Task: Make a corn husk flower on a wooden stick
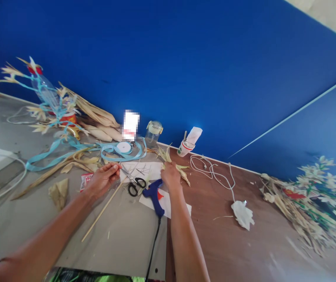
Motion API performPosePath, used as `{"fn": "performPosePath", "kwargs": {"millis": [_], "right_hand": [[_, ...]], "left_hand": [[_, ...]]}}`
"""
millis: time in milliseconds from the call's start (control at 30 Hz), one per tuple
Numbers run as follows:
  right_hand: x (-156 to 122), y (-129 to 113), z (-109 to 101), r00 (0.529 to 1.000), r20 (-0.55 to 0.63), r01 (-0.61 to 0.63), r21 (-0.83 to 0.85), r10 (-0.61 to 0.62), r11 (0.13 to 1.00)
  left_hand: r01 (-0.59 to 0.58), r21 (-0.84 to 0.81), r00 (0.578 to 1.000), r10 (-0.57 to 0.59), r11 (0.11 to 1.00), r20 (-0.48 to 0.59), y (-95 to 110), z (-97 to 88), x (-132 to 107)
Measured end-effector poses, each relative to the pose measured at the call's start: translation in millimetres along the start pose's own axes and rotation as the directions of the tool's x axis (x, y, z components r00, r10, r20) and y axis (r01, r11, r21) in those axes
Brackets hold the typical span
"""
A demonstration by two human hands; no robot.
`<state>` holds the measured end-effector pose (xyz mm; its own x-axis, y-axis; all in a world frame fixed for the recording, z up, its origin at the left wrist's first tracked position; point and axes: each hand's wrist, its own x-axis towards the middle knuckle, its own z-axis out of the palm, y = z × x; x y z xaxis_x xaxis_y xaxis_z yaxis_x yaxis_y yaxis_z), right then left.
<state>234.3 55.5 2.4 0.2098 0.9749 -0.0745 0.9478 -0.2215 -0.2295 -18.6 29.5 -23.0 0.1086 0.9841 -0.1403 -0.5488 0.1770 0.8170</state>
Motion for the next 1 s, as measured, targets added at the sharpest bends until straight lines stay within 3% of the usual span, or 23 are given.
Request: {"fn": "performPosePath", "kwargs": {"millis": [200,300,400,533,667,733,900,1000], "right_hand": [[8,3,6,0.999,-0.029,-0.037,-0.034,0.036,0.999],[12,7,3,0.993,-0.120,-0.012,0.055,0.019,0.998],[17,13,-2,0.973,-0.229,0.040,0.251,0.019,0.967],[25,20,-5,0.940,-0.332,0.133,0.562,0.075,0.817],[32,20,-1,0.957,-0.258,0.131,0.796,0.136,0.591],[34,19,2,0.965,-0.235,0.134,0.827,0.119,0.546],[34,15,4,0.973,-0.216,0.138,0.815,0.074,0.563],[31,15,1,0.978,-0.202,0.121,0.747,0.050,0.654]], "left_hand": [[0.009,0.025,1.000,-0.009,1.000,0.015,-2,-1.4,1],[0.006,0.026,1.000,-0.006,1.000,0.011,-3,-3.5,3],[0.008,-0.004,1.000,-0.008,1.000,0.011,-4,-4.7,3],[0.014,-0.032,1.000,-0.014,0.999,-0.004,-3,-3.7,3],[0.004,-0.025,1.000,-0.004,1.000,-0.007,-2,-2.2,2],[0.003,-0.013,1.000,-0.003,1.000,0.001,-2,-2.3,2],[0.001,0.010,1.000,-0.001,1.000,0.029,-3,-2.9,2],[-0.004,0.005,1.000,0.004,1.000,0.024,-2,-2.5,1]]}}
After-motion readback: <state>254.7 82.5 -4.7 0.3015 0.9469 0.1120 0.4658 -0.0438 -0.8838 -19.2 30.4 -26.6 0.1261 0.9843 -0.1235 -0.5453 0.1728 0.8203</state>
